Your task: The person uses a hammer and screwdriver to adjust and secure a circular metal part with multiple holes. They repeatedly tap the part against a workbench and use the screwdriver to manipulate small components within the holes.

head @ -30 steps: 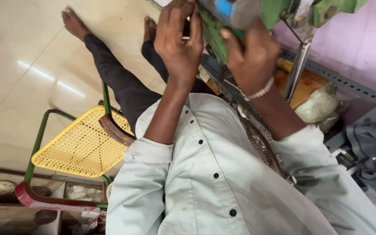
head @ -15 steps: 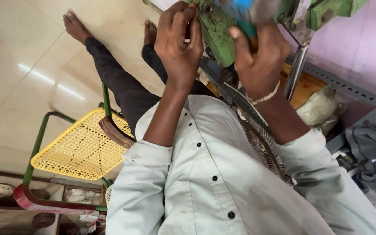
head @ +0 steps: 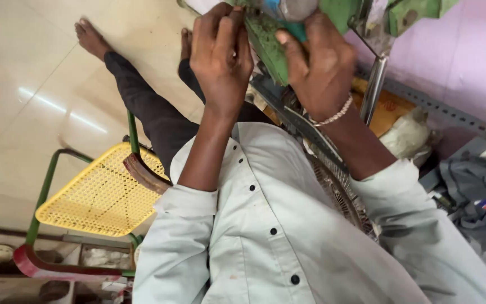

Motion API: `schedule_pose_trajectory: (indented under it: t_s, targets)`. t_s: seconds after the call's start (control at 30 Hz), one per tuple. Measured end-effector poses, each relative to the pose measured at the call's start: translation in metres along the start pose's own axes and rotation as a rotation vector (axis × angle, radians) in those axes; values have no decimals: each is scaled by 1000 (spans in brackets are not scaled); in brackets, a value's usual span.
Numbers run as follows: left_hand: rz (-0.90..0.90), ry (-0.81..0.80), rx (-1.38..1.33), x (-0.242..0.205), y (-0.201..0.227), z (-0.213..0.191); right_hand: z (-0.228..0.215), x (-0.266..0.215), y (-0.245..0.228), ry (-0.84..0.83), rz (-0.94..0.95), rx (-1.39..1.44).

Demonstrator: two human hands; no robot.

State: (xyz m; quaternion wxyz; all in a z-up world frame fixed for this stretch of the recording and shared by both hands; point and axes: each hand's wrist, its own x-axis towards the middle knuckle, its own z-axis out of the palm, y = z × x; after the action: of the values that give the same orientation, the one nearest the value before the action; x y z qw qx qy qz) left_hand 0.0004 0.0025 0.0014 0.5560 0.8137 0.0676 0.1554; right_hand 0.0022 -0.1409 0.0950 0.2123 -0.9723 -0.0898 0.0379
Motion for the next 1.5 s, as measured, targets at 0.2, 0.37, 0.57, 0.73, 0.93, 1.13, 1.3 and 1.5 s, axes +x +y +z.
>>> schedule_pose_trajectory:
  t_s: [0.2,0.37,0.57,0.73,0.93,1.13,1.3,1.5]
  targets:
    - [12,-25,10,2,-1,-2,3,1,-3,132,-209,-92]
    - [16,-1,27,6,2,0,3,0,6,56,-13,-30]
    - [23,-54,87,6,1,-2,10,-9,13,58,-31,-16]
    - [43,-49,145,11,3,-4,5,-2,4,89,-12,2]
    - [92,-48,73,11,4,-6,0,-3,4,39,-65,-72]
    - [-156,-132,-145,11,-3,-9,3,-9,14,115,19,19]
    - [-586,-165,-495,15,-6,-6,1,-15,22,113,56,51]
    - [-713,-119,-547,18,-1,-3,1,-20,10,46,93,84]
